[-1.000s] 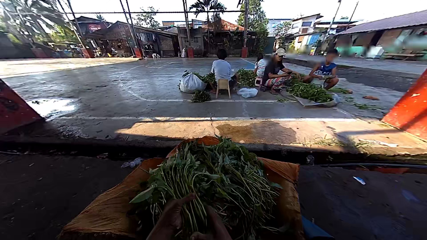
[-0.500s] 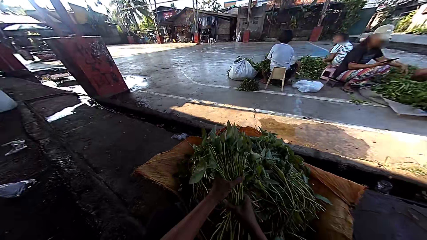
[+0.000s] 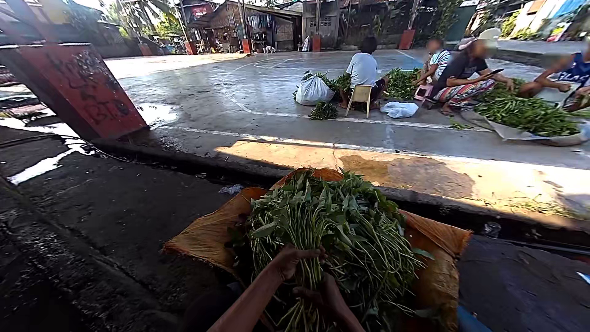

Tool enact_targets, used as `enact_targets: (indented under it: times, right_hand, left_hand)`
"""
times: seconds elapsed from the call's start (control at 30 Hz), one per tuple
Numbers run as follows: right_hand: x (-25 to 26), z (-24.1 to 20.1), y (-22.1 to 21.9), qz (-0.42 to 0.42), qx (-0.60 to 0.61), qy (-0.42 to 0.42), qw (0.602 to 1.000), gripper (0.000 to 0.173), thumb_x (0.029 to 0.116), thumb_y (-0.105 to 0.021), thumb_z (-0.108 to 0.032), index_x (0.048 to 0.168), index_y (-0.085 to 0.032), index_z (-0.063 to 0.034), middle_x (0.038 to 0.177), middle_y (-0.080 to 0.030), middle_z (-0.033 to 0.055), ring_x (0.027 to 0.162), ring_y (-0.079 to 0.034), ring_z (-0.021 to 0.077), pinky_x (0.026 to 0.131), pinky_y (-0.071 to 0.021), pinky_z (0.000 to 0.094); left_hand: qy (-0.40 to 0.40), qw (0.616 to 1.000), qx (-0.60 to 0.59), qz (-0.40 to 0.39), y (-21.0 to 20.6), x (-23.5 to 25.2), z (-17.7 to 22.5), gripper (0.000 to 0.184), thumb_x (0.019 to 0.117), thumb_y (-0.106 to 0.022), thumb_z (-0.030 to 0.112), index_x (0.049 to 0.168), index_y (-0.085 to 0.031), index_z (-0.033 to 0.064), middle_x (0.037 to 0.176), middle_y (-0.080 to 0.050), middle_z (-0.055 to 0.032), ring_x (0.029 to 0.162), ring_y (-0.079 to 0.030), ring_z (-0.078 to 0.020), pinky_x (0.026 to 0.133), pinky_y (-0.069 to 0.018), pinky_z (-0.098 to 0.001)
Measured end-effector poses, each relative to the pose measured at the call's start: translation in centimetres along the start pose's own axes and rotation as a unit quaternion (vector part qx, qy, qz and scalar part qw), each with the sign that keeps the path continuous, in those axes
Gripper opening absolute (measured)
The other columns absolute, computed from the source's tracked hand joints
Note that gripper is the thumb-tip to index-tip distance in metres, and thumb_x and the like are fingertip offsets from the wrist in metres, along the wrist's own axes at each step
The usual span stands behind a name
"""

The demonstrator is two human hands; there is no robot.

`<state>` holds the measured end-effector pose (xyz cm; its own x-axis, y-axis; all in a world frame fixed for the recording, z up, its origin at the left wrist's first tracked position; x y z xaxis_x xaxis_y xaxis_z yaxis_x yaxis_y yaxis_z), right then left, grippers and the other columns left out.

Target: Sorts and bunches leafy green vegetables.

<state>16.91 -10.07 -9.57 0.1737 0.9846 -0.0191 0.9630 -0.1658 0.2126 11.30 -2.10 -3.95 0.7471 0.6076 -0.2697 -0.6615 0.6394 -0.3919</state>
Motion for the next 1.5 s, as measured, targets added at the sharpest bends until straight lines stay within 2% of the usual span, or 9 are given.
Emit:
enact_targets:
  times: [0.07,0.1,0.17,0.23,0.33,0.5,0.67,1.03,1.5]
  right_hand:
    - [-0.1,-0.5,2.0,-0.037,-0.035,0.051,0.997,0.087,0.0763,-0.08,-0.055,0.139,-0.058,0.0012,0.138,-0.059,0.0192,0.127,-0.057,0.028,0.107,-0.0465,0.0493]
    - [0.0,-0.6,4.4,0.01,-0.046,0.064,0.997,0.085,0.0822,-0.073,-0.057,0.143,-0.056,-0.0006,0.14,-0.056,0.0207,0.126,-0.057,0.03,0.105,-0.0486,0.0484]
    - [-0.3,0.0,10.9,0.201,-0.099,0.045,0.974,0.058,0.0937,-0.067,-0.035,0.137,-0.059,0.0023,0.128,-0.062,0.0242,0.109,-0.064,0.0336,0.092,-0.0544,0.0484]
    - [-0.4,1.7,15.7,0.297,-0.205,-0.039,0.932,0.049,0.0931,-0.073,-0.025,0.13,-0.062,0.0052,0.123,-0.063,0.0282,0.11,-0.063,0.0413,0.095,-0.0522,0.054]
    - [1.4,5.3,17.1,0.12,-0.33,-0.217,0.911,0.043,0.0977,-0.065,-0.026,0.133,-0.064,-0.0014,0.137,-0.057,0.0265,0.127,-0.056,0.042,0.107,-0.0451,0.0563]
    - [0.6,-3.4,19.8,0.304,-0.175,-0.016,0.936,0.025,0.1017,-0.06,-0.014,0.112,-0.072,0.0051,0.108,-0.071,0.0206,0.097,-0.069,0.0275,0.091,-0.0549,0.0405]
    - [-0.5,-6.4,16.9,0.282,-0.058,0.101,0.952,0.026,0.1007,-0.056,-0.012,0.119,-0.071,-0.0034,0.091,-0.068,0.0027,0.07,-0.057,0.0031,0.065,-0.0491,0.0202]
    - [-2.7,-3.6,5.6,0.246,-0.091,0.181,0.948,0.022,0.0914,-0.064,-0.006,0.108,-0.078,0.0002,0.085,-0.067,0.0104,0.073,-0.064,0.0106,0.068,-0.0554,0.0228]
    - [-2.6,-3.8,4.1,0.233,-0.175,0.15,0.945,0.021,0.0903,-0.064,-0.008,0.102,-0.078,0.0019,0.078,-0.065,0.0131,0.067,-0.063,0.0199,0.064,-0.055,0.0337]
  left_hand:
    - [-0.024,0.999,-0.013,0.021,0.9,-0.1,0.6,0.036,0.0855,-0.067,-0.004,0.12,-0.057,-0.0017,0.094,-0.071,-0.0102,0.085,-0.072,-0.0234,0.082,-0.0622,-0.0386]
    - [-0.046,0.998,-0.028,0.036,1.7,-0.1,1.3,0.038,0.0865,-0.065,-0.003,0.123,-0.056,-0.0023,0.094,-0.071,-0.0107,0.085,-0.072,-0.0234,0.082,-0.0623,-0.0389]
    - [-0.086,0.989,-0.077,0.09,3.3,-0.1,3.1,0.028,0.0917,-0.058,-0.006,0.119,-0.057,-0.0016,0.092,-0.071,-0.0114,0.082,-0.072,-0.0231,0.079,-0.0625,-0.0388]
    - [-0.109,0.976,-0.121,0.145,4.9,-0.1,4.3,0.023,0.0979,-0.051,-0.006,0.119,-0.057,-0.0002,0.091,-0.071,-0.0113,0.08,-0.072,-0.022,0.077,-0.0626,-0.0374]
    - [-0.116,0.96,-0.161,0.199,6.4,0.0,4.5,0.017,0.1021,-0.048,-0.003,0.115,-0.059,-0.0005,0.09,-0.072,-0.0117,0.077,-0.073,-0.0209,0.074,-0.0629,-0.0352]
    - [-0.103,0.952,-0.185,0.221,7.0,0.3,3.6,0.017,0.1068,-0.044,0.006,0.11,-0.06,0.0014,0.088,-0.07,-0.0093,0.076,-0.071,-0.0191,0.074,-0.0622,-0.0343]
    - [-0.098,0.964,-0.14,0.204,5.7,0.2,3.4,0.016,0.1035,-0.049,0.0,0.114,-0.061,-0.004,0.086,-0.072,-0.0132,0.075,-0.072,-0.0203,0.072,-0.0618,-0.0325]
    - [-0.067,0.975,-0.094,0.189,2.9,-0.3,1.8,0.021,0.0896,-0.066,-0.008,0.109,-0.062,-0.0037,0.089,-0.073,-0.0126,0.082,-0.071,-0.0192,0.078,-0.0606,-0.0329]
    - [-0.109,0.983,0.011,0.145,1.9,-0.5,2.9,0.06,0.0805,-0.078,-0.008,0.131,-0.046,-0.0036,0.11,-0.068,-0.0102,0.1,-0.069,-0.013,0.091,-0.0586,-0.0295]
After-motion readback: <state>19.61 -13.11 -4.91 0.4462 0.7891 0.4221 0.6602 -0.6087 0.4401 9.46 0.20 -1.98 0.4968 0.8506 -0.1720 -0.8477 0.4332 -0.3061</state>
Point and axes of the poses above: each hand's wrist, its own x-axis towards the middle knuckle, its own y-axis out of the back of the hand, z = x × y, the point moved 9 cm from there along x, towards the middle knuckle
